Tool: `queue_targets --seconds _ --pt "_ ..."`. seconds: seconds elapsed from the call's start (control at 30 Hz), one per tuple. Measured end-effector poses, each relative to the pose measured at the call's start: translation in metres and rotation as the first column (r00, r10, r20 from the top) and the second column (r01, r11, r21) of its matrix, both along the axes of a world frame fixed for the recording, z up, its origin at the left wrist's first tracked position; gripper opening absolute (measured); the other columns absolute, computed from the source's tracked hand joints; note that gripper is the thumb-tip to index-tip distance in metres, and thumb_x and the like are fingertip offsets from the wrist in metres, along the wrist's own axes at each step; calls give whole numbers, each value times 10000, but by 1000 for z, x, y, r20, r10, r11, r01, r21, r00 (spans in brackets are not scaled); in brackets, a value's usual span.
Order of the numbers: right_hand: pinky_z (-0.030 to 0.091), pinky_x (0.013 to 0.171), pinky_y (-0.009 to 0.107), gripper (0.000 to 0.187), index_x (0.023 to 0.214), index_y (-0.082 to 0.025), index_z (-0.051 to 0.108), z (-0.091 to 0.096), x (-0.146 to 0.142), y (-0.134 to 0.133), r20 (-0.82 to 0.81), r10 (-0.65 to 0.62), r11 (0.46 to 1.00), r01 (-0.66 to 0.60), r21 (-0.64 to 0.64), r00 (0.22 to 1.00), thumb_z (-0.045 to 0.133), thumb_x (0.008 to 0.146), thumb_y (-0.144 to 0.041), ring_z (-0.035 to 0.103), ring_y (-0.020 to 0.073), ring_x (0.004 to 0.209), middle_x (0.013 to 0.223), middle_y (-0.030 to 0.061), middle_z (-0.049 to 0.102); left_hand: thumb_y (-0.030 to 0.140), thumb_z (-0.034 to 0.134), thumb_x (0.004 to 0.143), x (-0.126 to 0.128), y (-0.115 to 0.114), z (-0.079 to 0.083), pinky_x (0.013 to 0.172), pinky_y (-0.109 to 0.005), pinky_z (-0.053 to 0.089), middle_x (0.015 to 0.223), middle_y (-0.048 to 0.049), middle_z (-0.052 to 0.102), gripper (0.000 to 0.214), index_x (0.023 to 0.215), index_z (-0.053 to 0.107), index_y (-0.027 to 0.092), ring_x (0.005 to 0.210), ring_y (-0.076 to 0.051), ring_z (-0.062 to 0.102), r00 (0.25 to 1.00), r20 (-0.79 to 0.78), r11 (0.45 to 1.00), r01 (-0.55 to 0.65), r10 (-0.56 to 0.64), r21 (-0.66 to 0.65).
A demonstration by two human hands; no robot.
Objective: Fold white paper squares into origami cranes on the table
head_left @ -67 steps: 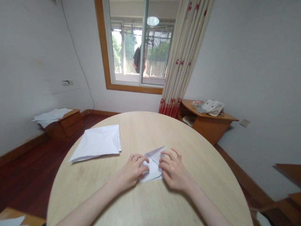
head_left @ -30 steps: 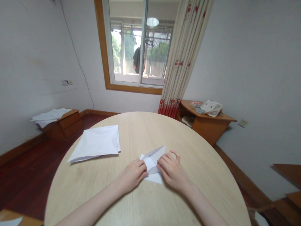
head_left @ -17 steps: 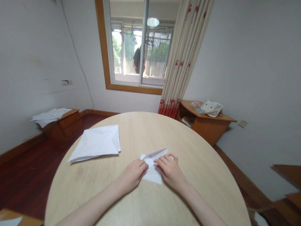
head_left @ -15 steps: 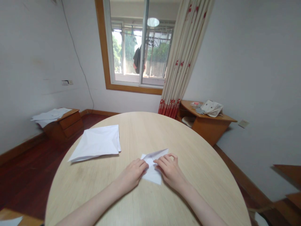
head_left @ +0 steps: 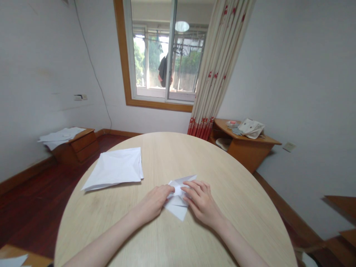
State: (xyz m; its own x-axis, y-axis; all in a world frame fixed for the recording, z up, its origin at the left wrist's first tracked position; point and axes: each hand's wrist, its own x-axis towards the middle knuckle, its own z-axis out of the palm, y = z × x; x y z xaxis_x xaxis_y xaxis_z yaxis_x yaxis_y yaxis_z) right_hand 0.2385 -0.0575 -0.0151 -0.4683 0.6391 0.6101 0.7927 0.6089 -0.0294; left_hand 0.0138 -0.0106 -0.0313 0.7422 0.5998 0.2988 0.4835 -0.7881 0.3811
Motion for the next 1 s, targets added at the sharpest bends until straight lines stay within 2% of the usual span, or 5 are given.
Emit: queue_targets --seconds 0.2,0.37,0.53,0.73,1.0 --pt "353 919 384 223 1084 -201 586 0 0 -1 -19 12 1000 -13 -8 1000 431 932 -148 485 230 1085 1152 91 634 -43 414 837 0 -1 4 856 -315 432 1168 -44 583 372 1058 531 231 1018 -200 560 997 -58 996 46 -42 81" --pt "344 895 370 191 945 -184 604 -1 0 0 -43 32 999 -33 -7 999 440 909 -92 493 221 1012 1045 82 636 -44 430 849 0 -3 7 877 -335 427 1231 -51 560 413 1103 560 255 1055 -214 551 992 -121 985 58 -39 160" --pt "341 894 366 166 916 -190 623 -3 0 2 12 25 997 -24 -71 1000 481 912 -104 517 201 955 954 53 640 -8 469 887 -2 2 4 886 -351 412 1199 -44 568 427 1180 567 287 1061 -218 535 988 -147 975 78 -48 207" --pt "392 839 343 131 891 -190 643 -1 -2 2 59 34 989 -25 -148 998 528 905 -129 538 195 899 912 45 644 9 515 891 -4 9 -1 874 -368 393 1155 -48 580 412 1161 610 305 1045 -222 518 985 -165 962 88 -46 259" --pt "426 686 290 215 874 -199 661 -1 -7 -3 166 -4 947 57 -316 986 469 916 -112 584 184 814 889 41 649 103 504 941 3 0 -1 775 -302 429 1024 -53 617 220 1065 636 228 935 -199 544 993 -105 967 79 -55 241"
